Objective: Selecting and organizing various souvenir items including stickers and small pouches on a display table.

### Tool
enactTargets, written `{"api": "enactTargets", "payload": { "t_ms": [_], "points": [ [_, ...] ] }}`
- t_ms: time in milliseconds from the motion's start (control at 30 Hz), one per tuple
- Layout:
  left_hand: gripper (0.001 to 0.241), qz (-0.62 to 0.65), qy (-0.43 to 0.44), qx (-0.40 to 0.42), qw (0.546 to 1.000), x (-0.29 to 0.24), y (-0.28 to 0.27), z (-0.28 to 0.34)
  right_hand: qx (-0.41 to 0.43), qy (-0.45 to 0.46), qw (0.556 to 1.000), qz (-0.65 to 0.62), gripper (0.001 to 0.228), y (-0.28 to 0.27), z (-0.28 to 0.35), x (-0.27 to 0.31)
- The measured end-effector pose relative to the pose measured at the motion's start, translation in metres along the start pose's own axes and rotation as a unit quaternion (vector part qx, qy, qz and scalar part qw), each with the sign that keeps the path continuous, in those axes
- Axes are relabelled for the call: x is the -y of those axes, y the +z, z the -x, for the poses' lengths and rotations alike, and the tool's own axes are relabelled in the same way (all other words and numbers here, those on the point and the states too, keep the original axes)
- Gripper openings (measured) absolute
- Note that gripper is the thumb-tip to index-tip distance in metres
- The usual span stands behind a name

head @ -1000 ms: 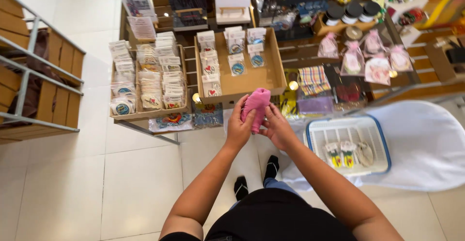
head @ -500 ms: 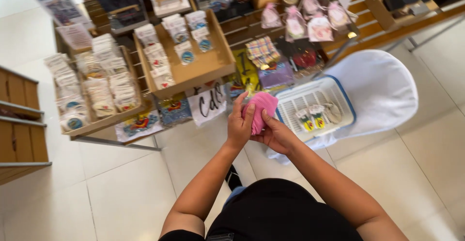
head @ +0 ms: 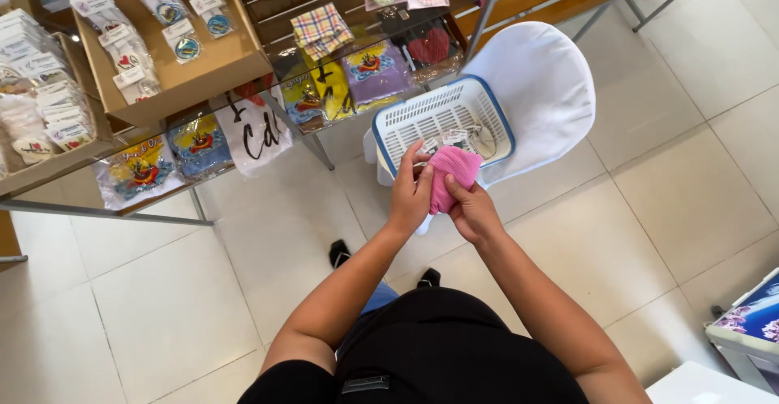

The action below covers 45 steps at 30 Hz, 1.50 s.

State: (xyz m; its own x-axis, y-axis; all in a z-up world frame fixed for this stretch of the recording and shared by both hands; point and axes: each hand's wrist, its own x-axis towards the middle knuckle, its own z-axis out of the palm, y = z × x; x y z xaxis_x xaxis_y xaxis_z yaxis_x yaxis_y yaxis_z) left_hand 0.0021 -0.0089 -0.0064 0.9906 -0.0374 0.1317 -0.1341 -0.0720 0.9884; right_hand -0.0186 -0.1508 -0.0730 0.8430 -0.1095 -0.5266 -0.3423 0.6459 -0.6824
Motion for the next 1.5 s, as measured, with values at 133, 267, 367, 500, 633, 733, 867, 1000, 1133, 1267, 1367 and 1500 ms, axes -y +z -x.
{"api": "enactTargets", "payload": {
  "t_ms": [133, 267, 367, 500, 633, 733, 867, 1000, 1133, 1267, 1367, 1500],
  "points": [
    [0.042, -0.142, 0.142, -0.043, 0.979, 0.004, 0.023, 0.006, -0.039, -0.039, 0.998, 0.005, 0.052, -0.007, -0.009, 0.0],
    [0.052, -0.199, 0.129, -0.004, 0.971, 0.029, 0.04, -0.004, -0.035, -0.031, 0.999, 0.004, 0.048, 0.001, -0.034, -0.001],
    [0.058, -0.221, 0.121, 0.008, 0.968, 0.046, 0.039, -0.037, -0.012, -0.011, 1.0, -0.006, 0.045, -0.009, -0.064, -0.006],
    [0.066, -0.175, 0.084, 0.024, 0.981, 0.076, 0.037, -0.087, 0.042, 0.016, 0.999, -0.011, 0.043, -0.012, -0.122, -0.004],
    [0.082, -0.15, 0.034, 0.039, 0.987, 0.107, 0.048, -0.134, 0.09, 0.042, 0.994, -0.042, 0.053, -0.004, -0.158, 0.042],
    [0.095, -0.129, -0.123, 0.098, 0.979, 0.127, 0.062, -0.152, 0.09, 0.072, 0.993, -0.019, 0.06, -0.034, -0.197, 0.044],
    [0.096, -0.101, -0.29, 0.118, 0.944, 0.147, 0.085, -0.182, 0.071, 0.08, 0.98, 0.169, 0.065, -0.066, -0.252, 0.056],
    [0.09, -0.075, -0.336, 0.043, 0.938, 0.204, 0.108, -0.197, -0.011, 0.069, 0.972, 0.226, 0.048, -0.101, -0.311, 0.054],
    [0.084, -0.063, -0.364, -0.022, 0.929, 0.237, 0.13, -0.196, -0.052, 0.061, 0.96, 0.267, 0.039, -0.209, -0.402, -0.021],
    [0.081, -0.059, -0.379, -0.075, 0.92, 0.255, 0.146, -0.196, -0.038, 0.07, 0.875, 0.477, 0.046, -0.294, -0.476, -0.099],
    [0.081, -0.059, -0.393, -0.084, 0.914, 0.276, 0.149, -0.197, -0.041, 0.078, 0.759, 0.645, 0.056, -0.329, -0.519, -0.149],
    [0.083, -0.067, -0.416, -0.089, 0.903, 0.301, 0.148, -0.189, -0.033, 0.05, 0.731, 0.68, 0.066, -0.303, -0.519, -0.154]
  ]
}}
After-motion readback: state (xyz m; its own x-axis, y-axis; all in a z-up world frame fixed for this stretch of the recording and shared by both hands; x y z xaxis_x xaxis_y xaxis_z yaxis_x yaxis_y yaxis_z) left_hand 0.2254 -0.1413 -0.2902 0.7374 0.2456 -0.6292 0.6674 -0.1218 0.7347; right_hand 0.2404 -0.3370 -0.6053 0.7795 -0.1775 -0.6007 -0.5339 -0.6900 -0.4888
